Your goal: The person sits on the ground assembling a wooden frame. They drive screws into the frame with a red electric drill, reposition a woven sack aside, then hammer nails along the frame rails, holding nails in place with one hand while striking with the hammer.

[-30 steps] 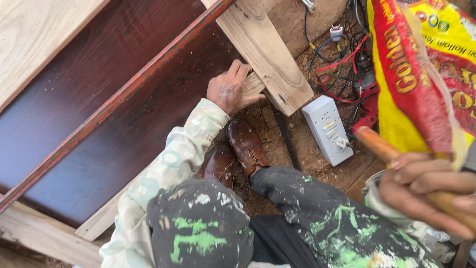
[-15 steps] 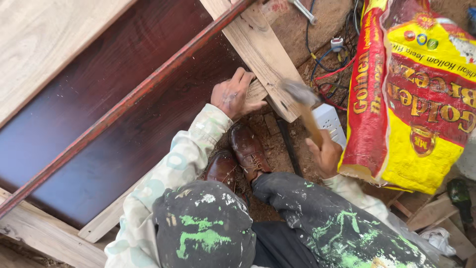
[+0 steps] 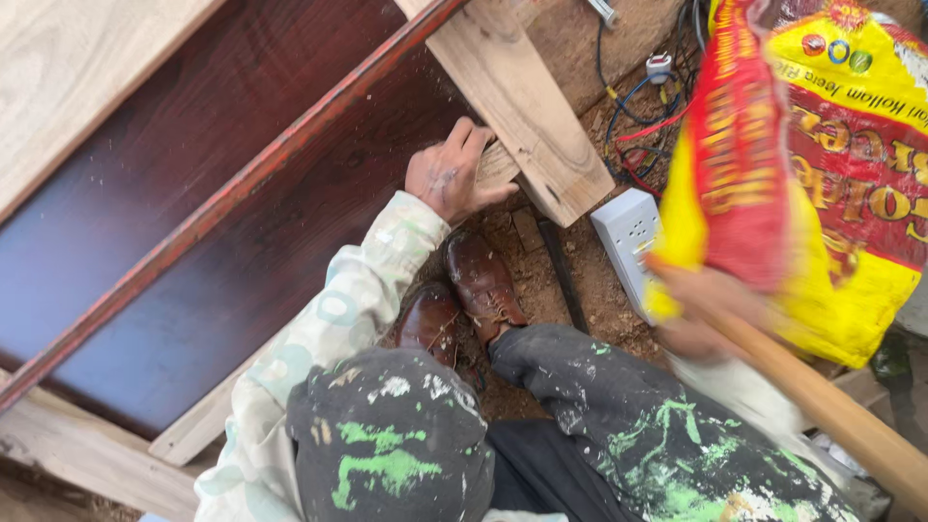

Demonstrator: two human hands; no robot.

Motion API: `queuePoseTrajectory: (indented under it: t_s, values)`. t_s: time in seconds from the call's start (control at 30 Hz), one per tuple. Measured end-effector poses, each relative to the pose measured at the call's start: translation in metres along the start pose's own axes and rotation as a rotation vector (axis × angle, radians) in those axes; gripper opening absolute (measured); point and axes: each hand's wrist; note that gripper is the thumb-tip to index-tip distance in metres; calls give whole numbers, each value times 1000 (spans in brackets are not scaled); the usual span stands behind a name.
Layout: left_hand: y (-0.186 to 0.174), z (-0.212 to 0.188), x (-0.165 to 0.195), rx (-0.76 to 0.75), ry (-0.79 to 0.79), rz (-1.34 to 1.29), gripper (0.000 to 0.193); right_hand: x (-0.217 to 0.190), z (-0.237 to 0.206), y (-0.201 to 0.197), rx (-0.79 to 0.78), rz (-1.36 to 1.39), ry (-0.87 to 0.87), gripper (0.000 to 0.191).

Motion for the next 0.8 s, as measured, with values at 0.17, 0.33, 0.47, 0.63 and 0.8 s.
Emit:
queuePoseTrajectory:
  t_s: [0.17,0.33,0.47,0.63,0.8]
  values:
    - [0,-1,0,-5,-5,-25,69,0,-4,57,-334,-118,418,33]
    - [-2,-1,3,-3,-6,-22,71,-7,-4,56,-374,-205,349,29]
    - [-2,0,3,-14,-19,-20,74,6,-11,33,-304,-178,374,32]
    - [3,-2,1,25,20,-7,73,-3,-30,-63,480,331,-303,31]
    - [7,-5,0,65,44,-4,71,-22,-13,-41,401,301,-320,30]
Point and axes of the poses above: each hand's wrist, its own z-axis towards the middle knuckle, its own y-axis out of the palm, x = y × z, and after that the axes turned 1 degree about y, right-handed
